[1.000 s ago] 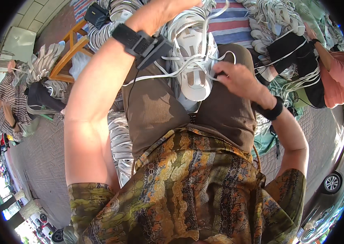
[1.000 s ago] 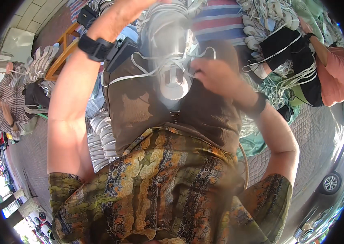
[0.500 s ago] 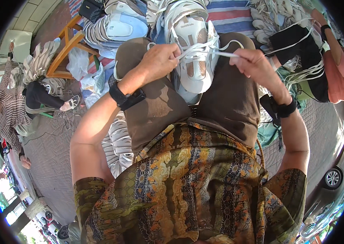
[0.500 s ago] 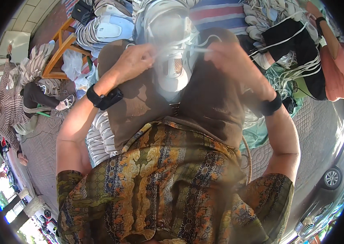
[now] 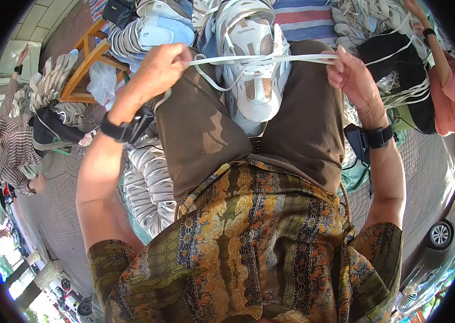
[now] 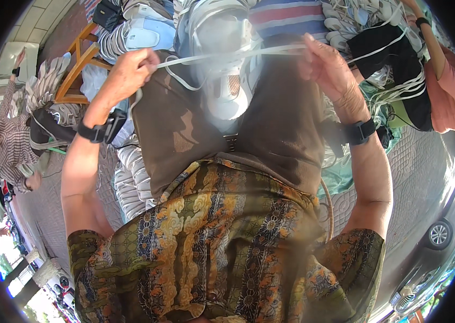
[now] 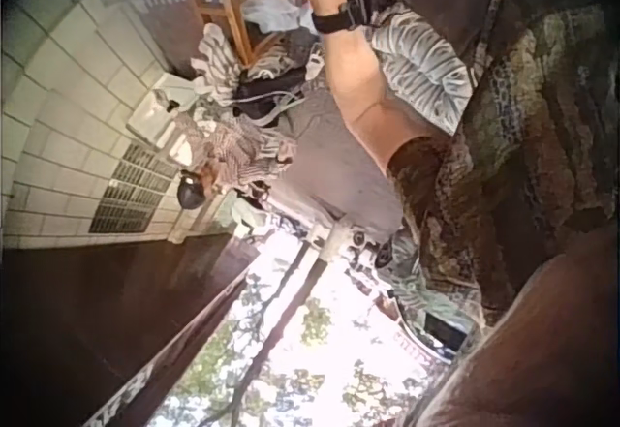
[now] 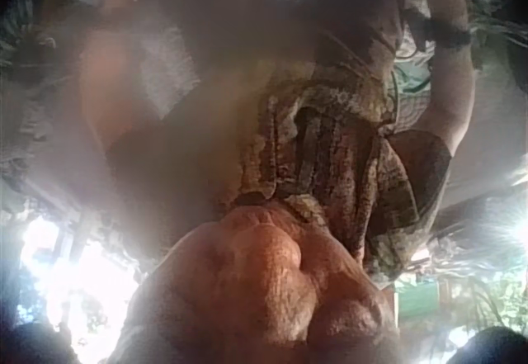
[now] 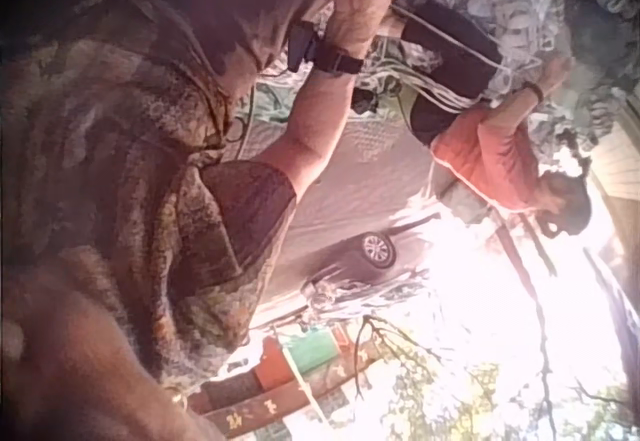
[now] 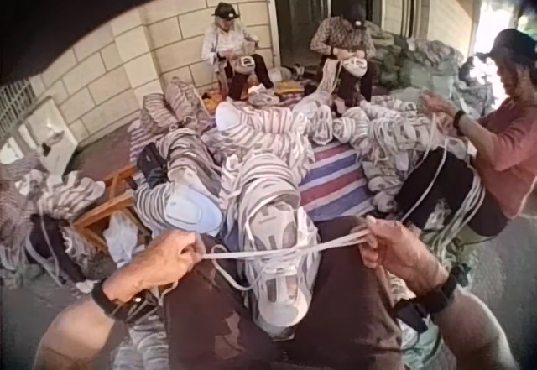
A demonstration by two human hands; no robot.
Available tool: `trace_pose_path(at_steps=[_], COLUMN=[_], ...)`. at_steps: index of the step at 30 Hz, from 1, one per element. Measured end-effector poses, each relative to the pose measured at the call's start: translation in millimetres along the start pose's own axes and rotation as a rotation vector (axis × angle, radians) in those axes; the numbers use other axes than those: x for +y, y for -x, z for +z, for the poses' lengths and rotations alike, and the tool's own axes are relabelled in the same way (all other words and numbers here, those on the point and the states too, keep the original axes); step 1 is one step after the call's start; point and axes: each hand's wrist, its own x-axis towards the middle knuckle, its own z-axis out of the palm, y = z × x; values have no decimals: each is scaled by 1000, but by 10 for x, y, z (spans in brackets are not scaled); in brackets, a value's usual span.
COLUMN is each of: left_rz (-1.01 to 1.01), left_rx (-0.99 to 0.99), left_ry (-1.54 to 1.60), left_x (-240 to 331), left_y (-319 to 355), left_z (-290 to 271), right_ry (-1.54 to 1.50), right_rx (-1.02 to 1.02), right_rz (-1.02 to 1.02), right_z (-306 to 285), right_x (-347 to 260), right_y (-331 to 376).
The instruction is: The person threads a white shoelace through the eyelets of a white sneaker held on their lap. They pull the lace through the holes and adjust the tension repeatedly, working on the shoe's lacing system.
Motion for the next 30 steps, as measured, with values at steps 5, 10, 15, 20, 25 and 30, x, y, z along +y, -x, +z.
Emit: trace_pose_path(at_steps=[5,10,15,20,25,30], left_rz=[-89,-129,-213,-312,-40,-7], left_rx=[54,182,300,248,526,390], left_ry=[-89,-353,-731,-757,-603,16], left_x=[-205,-764,-1355,-1808,-1119,224], left_y=[428,939,1279,1325,842,441], left_z=[-391,-850,-1210,-1260,-820,-176], right_ry=[235,497,597,590,752,1131], right_rx=[1,-145,-111,-124,3,63], right_rz=[-7,-36,-101,-170,-271,-619], right_z=[239,463,537,528,591,704], right_x=[180,298,411,451,354,320], right_y=[35,-149,-337,-372,-317,-331])
